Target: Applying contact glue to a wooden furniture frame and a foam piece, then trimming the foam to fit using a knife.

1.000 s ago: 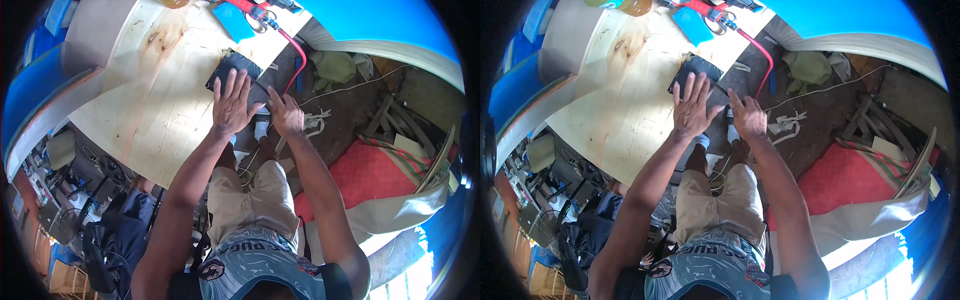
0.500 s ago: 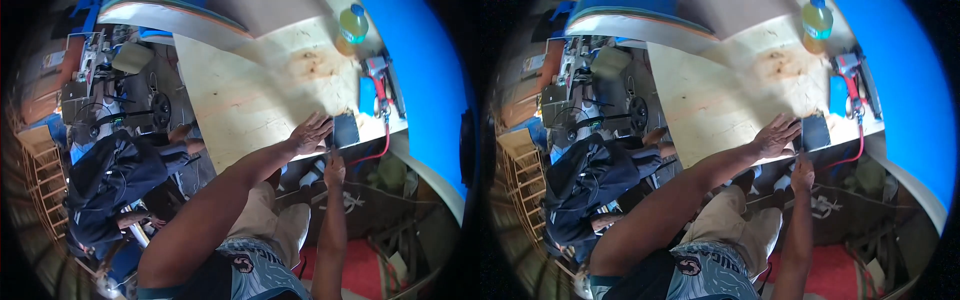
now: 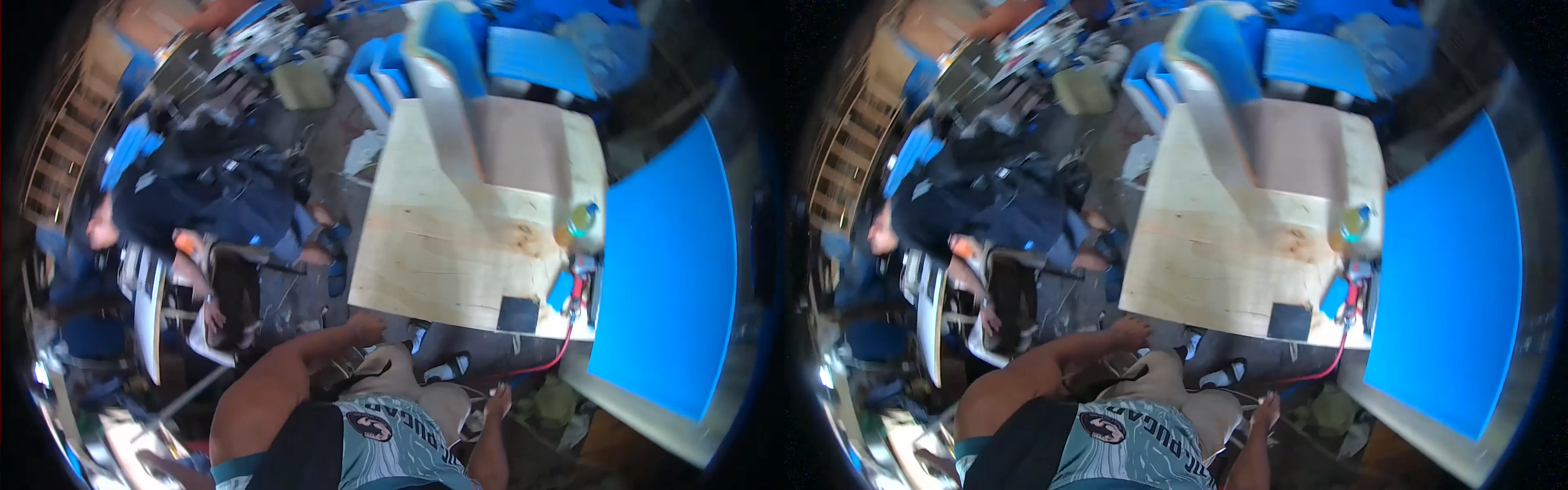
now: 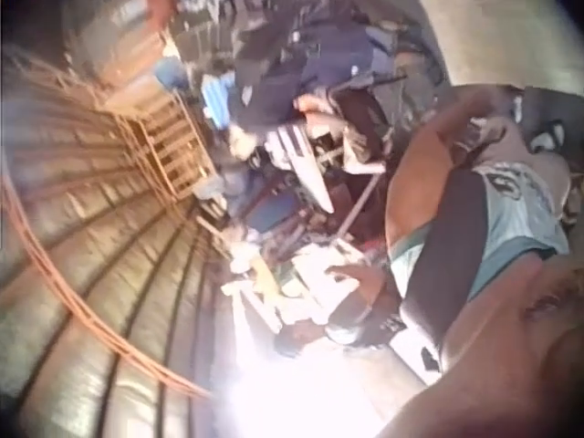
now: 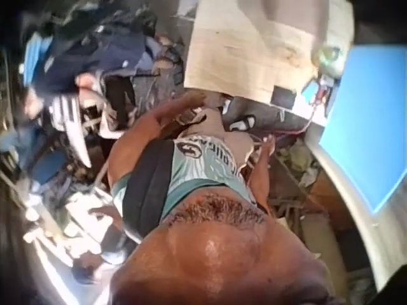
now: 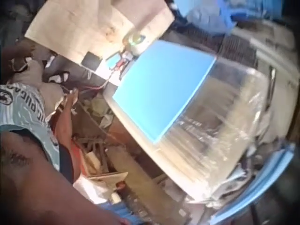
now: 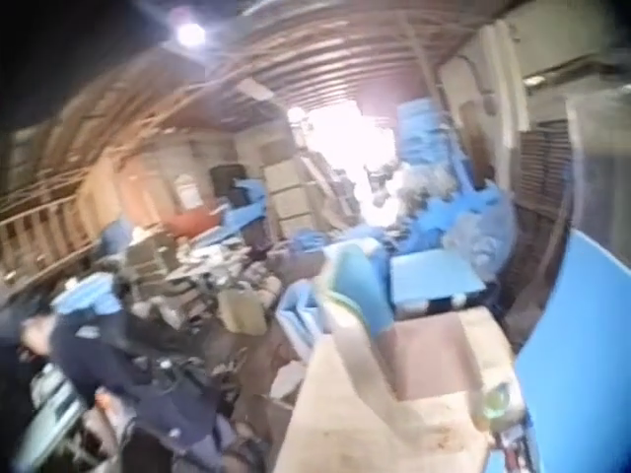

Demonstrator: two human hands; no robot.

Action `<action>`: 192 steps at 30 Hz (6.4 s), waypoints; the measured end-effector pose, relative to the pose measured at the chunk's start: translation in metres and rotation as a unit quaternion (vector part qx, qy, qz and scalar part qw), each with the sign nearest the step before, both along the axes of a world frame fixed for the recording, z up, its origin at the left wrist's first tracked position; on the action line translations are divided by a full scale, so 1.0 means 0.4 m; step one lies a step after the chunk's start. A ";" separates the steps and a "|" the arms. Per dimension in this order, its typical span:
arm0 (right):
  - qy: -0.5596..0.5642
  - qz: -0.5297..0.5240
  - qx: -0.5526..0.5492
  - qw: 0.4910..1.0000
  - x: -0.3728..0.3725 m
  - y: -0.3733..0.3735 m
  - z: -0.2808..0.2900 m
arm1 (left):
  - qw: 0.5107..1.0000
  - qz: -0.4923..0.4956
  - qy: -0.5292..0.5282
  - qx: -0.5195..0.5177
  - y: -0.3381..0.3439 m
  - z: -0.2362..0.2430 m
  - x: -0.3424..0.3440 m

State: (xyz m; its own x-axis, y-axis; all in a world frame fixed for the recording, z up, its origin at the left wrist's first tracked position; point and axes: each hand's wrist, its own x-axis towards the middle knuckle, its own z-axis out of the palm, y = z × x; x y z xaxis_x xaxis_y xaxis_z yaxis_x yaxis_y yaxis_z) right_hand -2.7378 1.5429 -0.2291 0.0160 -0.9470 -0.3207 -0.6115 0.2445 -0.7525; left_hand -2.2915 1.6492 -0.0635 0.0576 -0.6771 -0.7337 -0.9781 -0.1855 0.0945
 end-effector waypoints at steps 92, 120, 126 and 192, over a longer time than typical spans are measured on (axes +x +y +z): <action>0.150 -0.148 0.079 0.974 1.450 -0.141 0.145 | 0.994 0.061 0.093 -0.007 -0.453 -0.145 1.881; 0.091 -0.282 0.234 0.926 2.063 -0.468 0.363 | 0.947 -0.158 -0.018 -0.278 -1.580 0.069 2.339; 0.171 -0.332 0.252 0.893 2.199 -0.452 0.492 | 0.933 -0.297 -0.036 -0.200 -1.794 -0.027 2.399; 0.055 -0.481 0.116 0.867 2.851 -0.866 0.620 | 0.839 -0.541 0.058 -0.027 -2.352 0.378 2.333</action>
State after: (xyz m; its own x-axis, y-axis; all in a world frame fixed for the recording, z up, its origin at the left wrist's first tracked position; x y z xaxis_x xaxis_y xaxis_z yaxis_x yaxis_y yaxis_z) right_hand -1.5973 1.1967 0.0187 -0.7882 -0.4144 -0.4549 -0.1045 0.8187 -0.5647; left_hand -1.3584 0.7083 0.0875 -0.6811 -0.3205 -0.6583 -0.5553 0.8122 0.1791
